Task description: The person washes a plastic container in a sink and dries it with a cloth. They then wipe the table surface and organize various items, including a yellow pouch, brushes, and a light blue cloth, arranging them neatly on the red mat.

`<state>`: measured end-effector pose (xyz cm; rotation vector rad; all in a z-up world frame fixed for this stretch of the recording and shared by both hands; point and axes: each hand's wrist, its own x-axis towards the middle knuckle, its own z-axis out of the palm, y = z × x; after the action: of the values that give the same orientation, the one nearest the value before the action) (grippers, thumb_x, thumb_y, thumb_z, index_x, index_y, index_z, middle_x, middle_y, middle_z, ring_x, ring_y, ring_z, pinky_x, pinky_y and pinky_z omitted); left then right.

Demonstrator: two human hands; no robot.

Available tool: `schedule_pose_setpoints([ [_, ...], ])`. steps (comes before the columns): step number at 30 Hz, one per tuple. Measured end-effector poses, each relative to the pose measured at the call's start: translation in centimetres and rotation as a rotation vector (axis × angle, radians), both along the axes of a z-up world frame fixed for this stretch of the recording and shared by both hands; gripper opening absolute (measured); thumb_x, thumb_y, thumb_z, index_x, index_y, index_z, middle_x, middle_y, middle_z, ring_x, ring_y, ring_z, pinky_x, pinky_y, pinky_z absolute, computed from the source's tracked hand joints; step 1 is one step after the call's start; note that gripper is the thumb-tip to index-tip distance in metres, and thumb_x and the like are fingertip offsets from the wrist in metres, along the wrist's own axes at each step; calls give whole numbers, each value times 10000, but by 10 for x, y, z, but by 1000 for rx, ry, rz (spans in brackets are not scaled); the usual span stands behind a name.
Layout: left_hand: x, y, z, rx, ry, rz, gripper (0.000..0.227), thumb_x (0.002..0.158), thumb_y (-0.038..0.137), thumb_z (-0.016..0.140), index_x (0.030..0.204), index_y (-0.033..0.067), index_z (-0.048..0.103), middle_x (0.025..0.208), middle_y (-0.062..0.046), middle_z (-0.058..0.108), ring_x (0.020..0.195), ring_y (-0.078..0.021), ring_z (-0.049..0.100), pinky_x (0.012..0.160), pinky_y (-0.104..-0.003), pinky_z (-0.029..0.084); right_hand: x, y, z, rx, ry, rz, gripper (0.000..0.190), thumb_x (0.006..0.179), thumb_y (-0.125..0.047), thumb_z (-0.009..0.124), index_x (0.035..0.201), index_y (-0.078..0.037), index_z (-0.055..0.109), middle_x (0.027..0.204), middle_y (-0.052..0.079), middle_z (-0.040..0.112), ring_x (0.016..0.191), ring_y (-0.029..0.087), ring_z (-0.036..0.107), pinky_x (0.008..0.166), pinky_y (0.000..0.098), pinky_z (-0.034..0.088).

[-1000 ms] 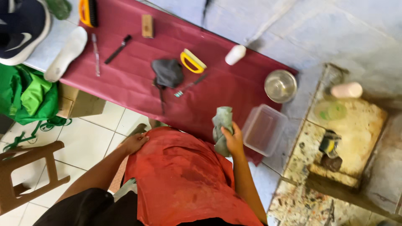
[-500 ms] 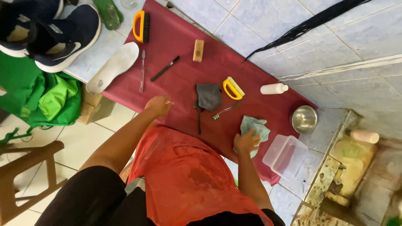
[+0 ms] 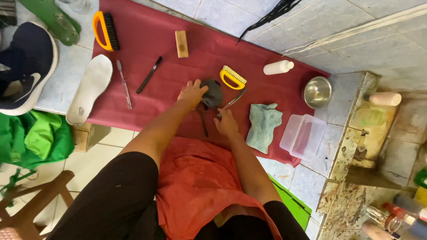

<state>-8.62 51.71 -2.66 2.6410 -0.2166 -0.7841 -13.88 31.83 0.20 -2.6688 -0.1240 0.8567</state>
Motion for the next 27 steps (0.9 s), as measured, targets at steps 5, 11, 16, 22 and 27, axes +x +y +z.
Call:
schedule_pose_setpoints([
  [5, 13, 26, 12, -397, 80, 400, 196, 1021, 397, 586, 1111, 274, 710, 1173, -51, 725, 1159, -353, 671, 962, -494, 562, 26, -10, -8, -250, -131, 93, 409, 981, -332, 596, 1383, -267, 571, 1244, 45, 525, 985, 351, 718, 899, 475, 612],
  [11, 8, 18, 38, -1017, 205, 730, 130, 1005, 97, 571, 1028, 29, 680, 873, -132, 730, 784, -172, 745, 647, -241, 630, 60, -13, 8, 186, -250, -79, 276, 919, -365, 749, 1161, -242, 705, 1066, 39, 611, 1024, 291, 689, 866, 400, 581],
  [16, 3, 12, 49, -937, 180, 628, 162, 979, 126, 589, 1137, 121, 627, 982, -97, 702, 952, -236, 705, 756, -326, 565, 35, 26, 23, 582, -66, -36, 624, 777, -388, 868, 1297, -151, 617, 1178, 122, 621, 1174, 326, 640, 956, 419, 567],
  [22, -23, 7, 32, -622, -167, 457, 275, 910, -33, 529, 1113, 130, 617, 1093, -143, 618, 1094, -380, 671, 944, -486, 551, 26, 50, 4, 191, -78, 188, 459, 927, -453, 664, 1276, -160, 610, 1183, 129, 608, 1159, 371, 631, 981, 527, 530],
  [27, -54, 13, 33, -452, -374, 223, 381, 771, 95, 685, 1129, 164, 579, 1191, -80, 554, 1137, -354, 613, 1004, -479, 518, 31, 43, -2, 229, -190, 167, 346, 1014, -474, 573, 1142, -174, 691, 1071, 79, 665, 1082, 340, 660, 901, 494, 564],
])
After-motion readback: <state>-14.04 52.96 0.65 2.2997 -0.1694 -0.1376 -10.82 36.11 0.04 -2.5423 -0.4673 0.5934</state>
